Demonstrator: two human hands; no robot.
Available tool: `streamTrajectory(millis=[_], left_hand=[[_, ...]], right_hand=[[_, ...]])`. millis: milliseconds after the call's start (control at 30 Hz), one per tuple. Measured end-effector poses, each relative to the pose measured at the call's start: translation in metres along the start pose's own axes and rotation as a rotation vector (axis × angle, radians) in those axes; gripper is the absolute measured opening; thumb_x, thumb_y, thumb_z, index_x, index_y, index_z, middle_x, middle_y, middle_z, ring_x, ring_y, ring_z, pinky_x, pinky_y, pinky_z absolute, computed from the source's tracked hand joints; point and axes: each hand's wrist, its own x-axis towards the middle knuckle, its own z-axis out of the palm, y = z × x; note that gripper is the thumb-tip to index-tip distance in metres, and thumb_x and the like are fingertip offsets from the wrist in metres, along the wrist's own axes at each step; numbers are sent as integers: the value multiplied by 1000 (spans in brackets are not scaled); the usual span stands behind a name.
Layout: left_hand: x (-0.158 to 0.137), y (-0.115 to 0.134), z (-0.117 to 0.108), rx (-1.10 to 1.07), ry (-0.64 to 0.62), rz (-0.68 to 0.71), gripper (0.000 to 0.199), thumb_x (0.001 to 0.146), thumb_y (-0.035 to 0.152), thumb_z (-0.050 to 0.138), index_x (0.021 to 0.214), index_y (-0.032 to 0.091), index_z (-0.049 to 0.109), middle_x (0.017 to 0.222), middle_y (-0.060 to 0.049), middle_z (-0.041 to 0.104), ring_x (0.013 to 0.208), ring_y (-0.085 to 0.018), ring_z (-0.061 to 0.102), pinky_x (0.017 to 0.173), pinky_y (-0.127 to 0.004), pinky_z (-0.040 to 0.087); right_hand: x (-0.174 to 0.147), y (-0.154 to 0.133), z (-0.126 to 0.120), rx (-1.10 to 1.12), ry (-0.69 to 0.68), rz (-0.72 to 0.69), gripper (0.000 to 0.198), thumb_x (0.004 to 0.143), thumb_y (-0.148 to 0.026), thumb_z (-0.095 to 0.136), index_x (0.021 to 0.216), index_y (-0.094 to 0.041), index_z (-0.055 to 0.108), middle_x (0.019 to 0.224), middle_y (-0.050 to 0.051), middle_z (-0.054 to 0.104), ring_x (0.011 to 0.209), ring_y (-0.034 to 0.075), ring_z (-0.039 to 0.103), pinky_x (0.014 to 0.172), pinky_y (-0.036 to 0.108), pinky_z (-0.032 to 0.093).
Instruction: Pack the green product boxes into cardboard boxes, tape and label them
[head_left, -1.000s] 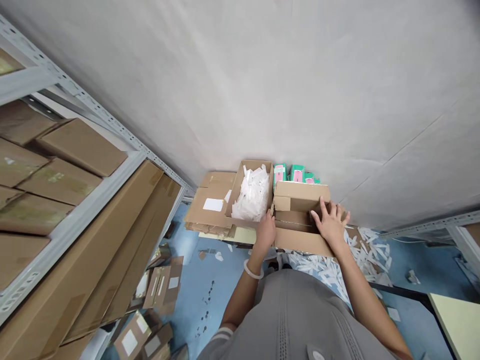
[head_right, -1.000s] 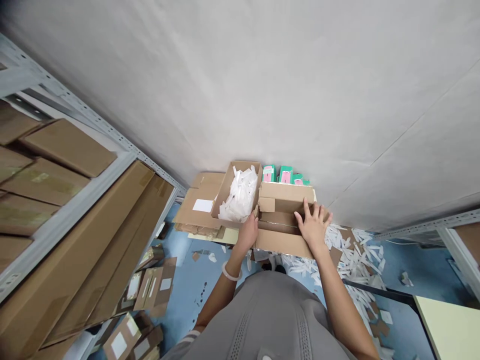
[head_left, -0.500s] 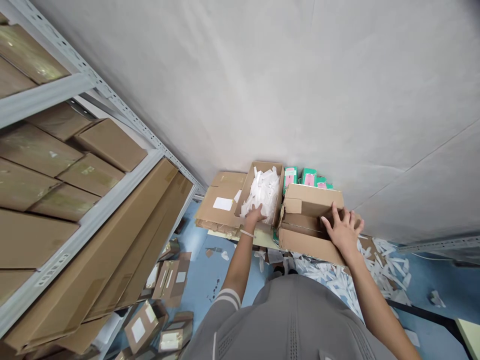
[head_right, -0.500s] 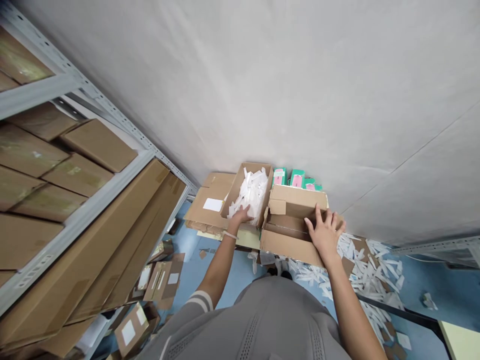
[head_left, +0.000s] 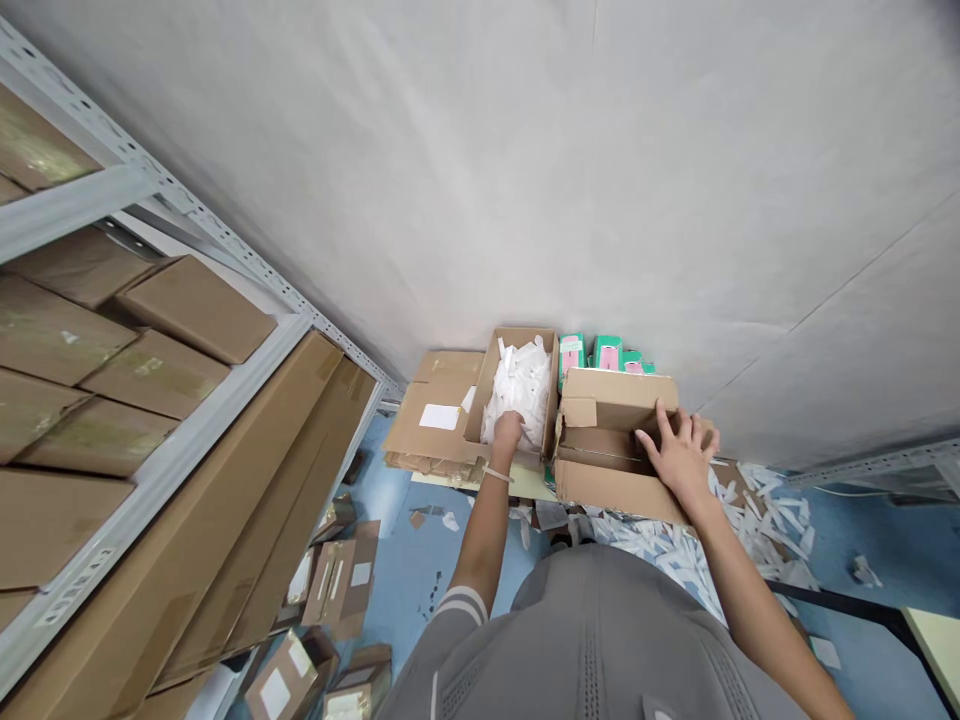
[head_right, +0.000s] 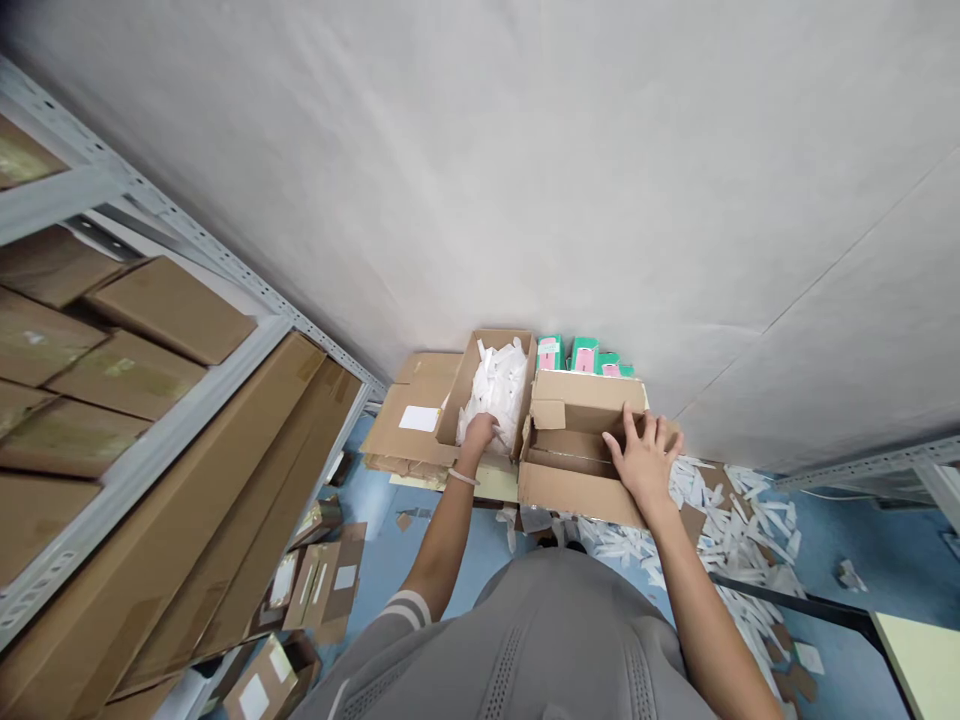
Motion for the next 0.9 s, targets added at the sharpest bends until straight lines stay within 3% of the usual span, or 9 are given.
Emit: streamTrajectory(millis=[167, 300, 367, 533, 667, 800, 900], left_hand=[[-4, -5, -26, -39, 138, 38, 21, 92, 13, 53, 100, 10, 73, 111, -17, 68, 111, -30, 63, 100, -42, 46], [-23, 10, -51, -164, 271, 166, 26, 87, 9, 52, 96, 21, 75, 113, -10, 69, 110, -25, 63, 101, -35, 46], [-37, 28, -53, -300, 314, 271, 29, 86, 10, 51, 97, 24, 74, 111, -7, 69, 105, -22, 64, 96, -34, 49], [-69, 79, -13, -480, 131, 512, 31, 87, 11, 49, 101, 24, 74, 107, -5, 69, 105, -21, 63, 96, -34, 49], [-83, 95, 25, -288, -22, 603, 37, 90, 11, 49, 117, 26, 70, 116, -5, 69, 106, -23, 64, 95, -36, 51], [-88, 91, 32, -29, -102, 613, 58, 88, 13, 58, 142, 35, 51, 151, 0, 48, 131, -26, 52, 103, -40, 48], [-90, 87, 25, 47, -145, 609, 69, 88, 14, 60, 148, 41, 40, 161, 3, 30, 137, -28, 48, 104, -42, 49]], right_hand=[[1, 0, 2, -18, 6, -4, 66, 97, -55, 30, 156, -24, 28, 152, 19, 38, 143, 39, 24, 110, 67, 16], [2, -1, 1, -28, 0, 1, 66, 98, -56, 28, 155, -24, 28, 152, 19, 38, 143, 39, 24, 111, 66, 16], [2, -2, 0, -24, -2, 3, 66, 98, -56, 27, 156, -25, 28, 152, 19, 37, 143, 38, 24, 111, 66, 16], [1, -4, -2, -6, 2, 9, 66, 98, -55, 28, 156, -24, 28, 153, 19, 38, 143, 39, 24, 111, 66, 17], [-1, -2, -2, -15, 15, 16, 60, 100, -49, 27, 156, -26, 28, 153, 16, 40, 143, 37, 27, 111, 66, 20], [-1, 2, 1, -30, 16, 4, 56, 101, -39, 25, 156, -29, 28, 153, 14, 41, 142, 36, 30, 110, 66, 22], [-1, 5, 2, -40, 20, 2, 56, 100, -36, 27, 156, -29, 29, 153, 14, 42, 142, 36, 31, 109, 67, 24]])
